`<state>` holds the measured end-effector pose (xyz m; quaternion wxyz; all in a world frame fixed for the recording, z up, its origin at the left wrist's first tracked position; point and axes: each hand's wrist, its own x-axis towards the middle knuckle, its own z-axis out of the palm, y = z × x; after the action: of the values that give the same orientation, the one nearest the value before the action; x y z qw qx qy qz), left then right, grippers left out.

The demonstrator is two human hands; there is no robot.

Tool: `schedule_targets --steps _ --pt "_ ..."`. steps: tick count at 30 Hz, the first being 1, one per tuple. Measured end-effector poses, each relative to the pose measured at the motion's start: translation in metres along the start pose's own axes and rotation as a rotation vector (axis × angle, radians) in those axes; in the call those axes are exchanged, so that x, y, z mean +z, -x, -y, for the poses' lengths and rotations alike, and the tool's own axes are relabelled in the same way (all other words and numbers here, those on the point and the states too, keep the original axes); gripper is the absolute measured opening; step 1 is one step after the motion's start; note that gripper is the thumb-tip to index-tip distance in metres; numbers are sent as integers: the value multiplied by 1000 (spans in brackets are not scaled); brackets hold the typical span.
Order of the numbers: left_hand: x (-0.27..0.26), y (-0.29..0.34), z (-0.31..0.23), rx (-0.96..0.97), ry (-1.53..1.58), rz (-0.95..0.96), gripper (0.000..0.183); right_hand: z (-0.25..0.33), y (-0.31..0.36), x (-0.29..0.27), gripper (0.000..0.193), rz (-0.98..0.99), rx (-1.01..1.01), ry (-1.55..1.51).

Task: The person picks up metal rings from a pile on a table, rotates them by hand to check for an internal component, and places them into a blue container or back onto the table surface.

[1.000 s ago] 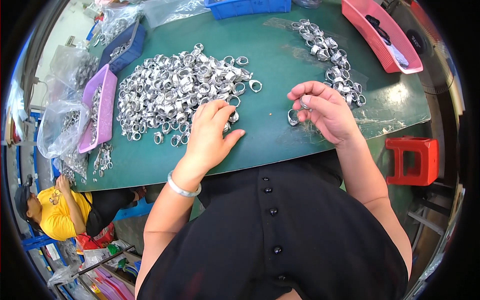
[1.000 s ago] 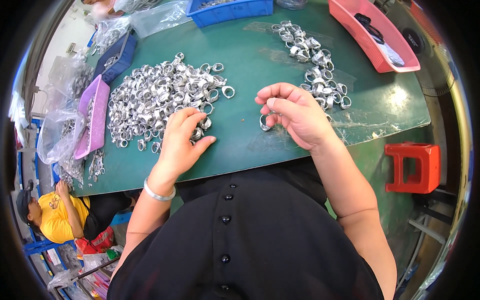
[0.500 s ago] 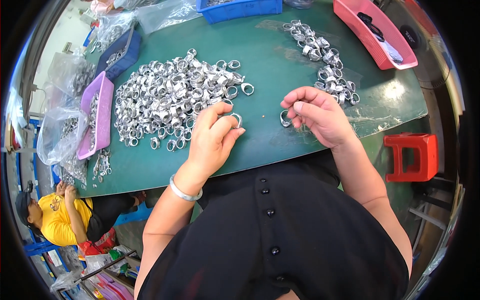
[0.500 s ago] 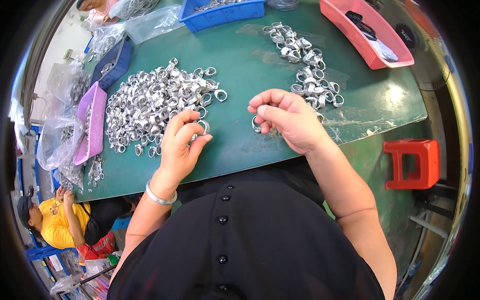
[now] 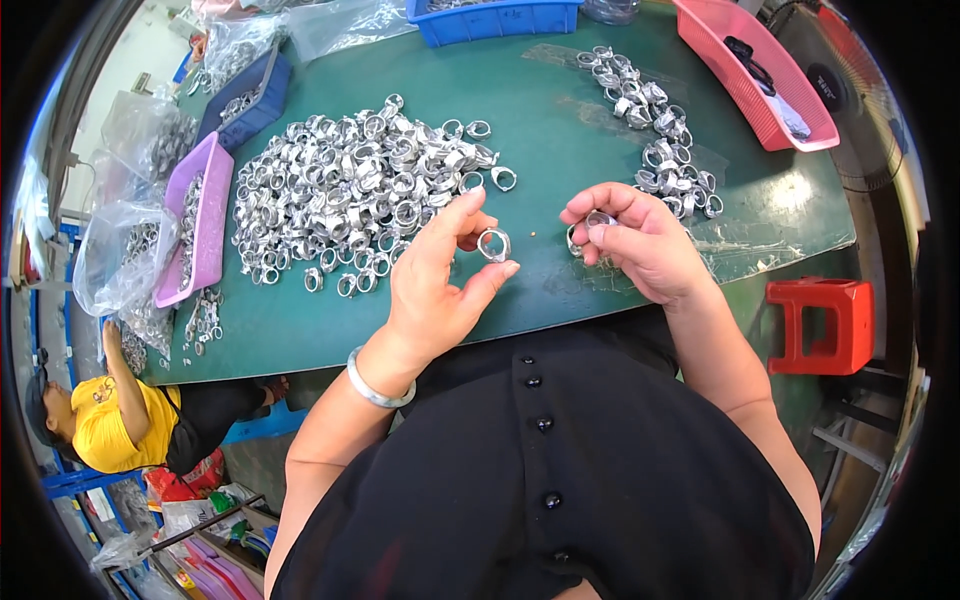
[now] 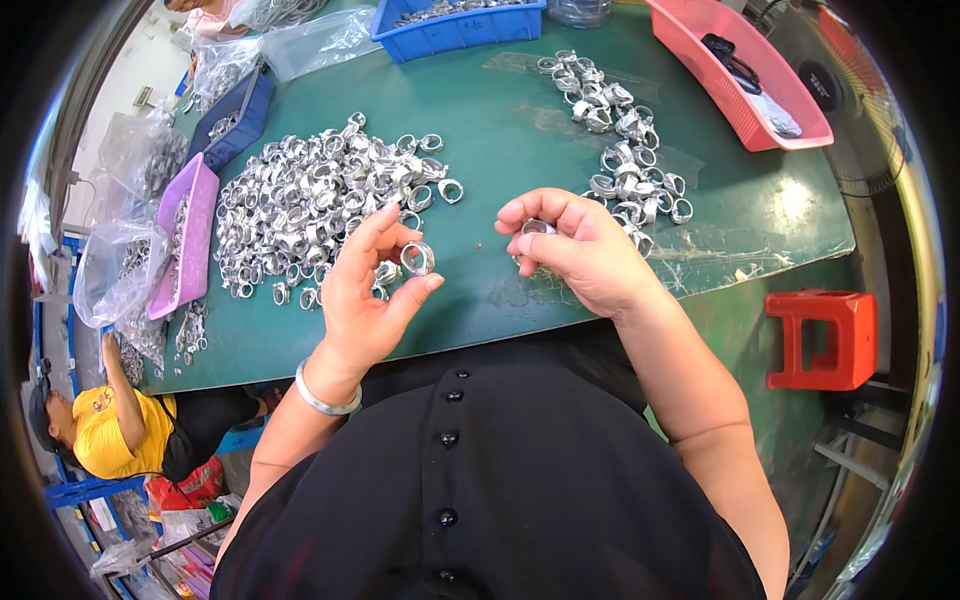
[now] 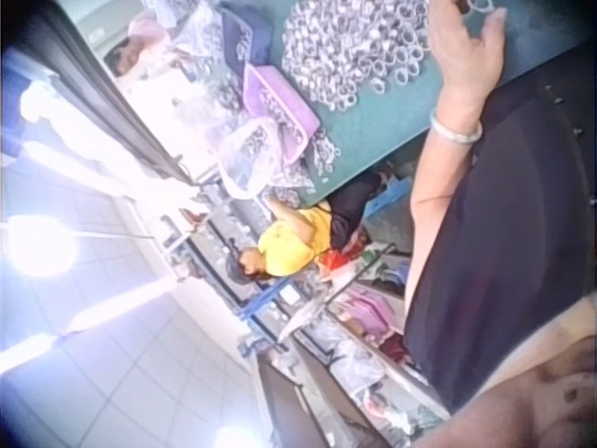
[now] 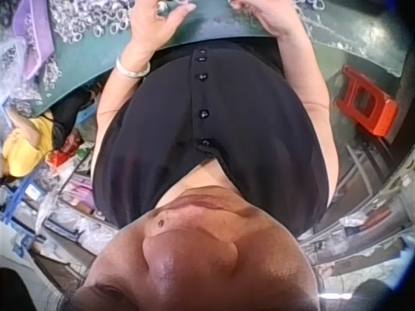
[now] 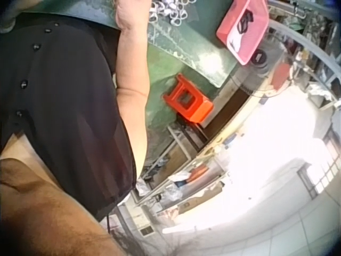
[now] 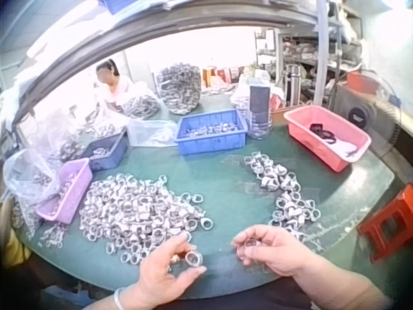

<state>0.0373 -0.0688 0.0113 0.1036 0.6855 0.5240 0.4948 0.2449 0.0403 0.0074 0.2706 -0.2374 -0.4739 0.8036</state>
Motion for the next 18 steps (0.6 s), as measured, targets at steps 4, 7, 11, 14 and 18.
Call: schedule_targets --steps 4,7,11,14,18 --pt "0 0 -3 -251 349 13 46 -1 0 -3 21 -12 -14 -23" --pt "-2 1 2 -571 979 -12 34 -2 0 -5 22 -33 -48 -32" --pt "-4 3 8 -720 1573 64 36 -2 1 -7 22 -43 -53 -54" --pt "-3 4 11 -728 1728 94 40 -2 1 -8 22 -49 -59 -50" --pt "0 6 13 -719 1824 93 42 -1 2 -10 25 -64 -76 -65"
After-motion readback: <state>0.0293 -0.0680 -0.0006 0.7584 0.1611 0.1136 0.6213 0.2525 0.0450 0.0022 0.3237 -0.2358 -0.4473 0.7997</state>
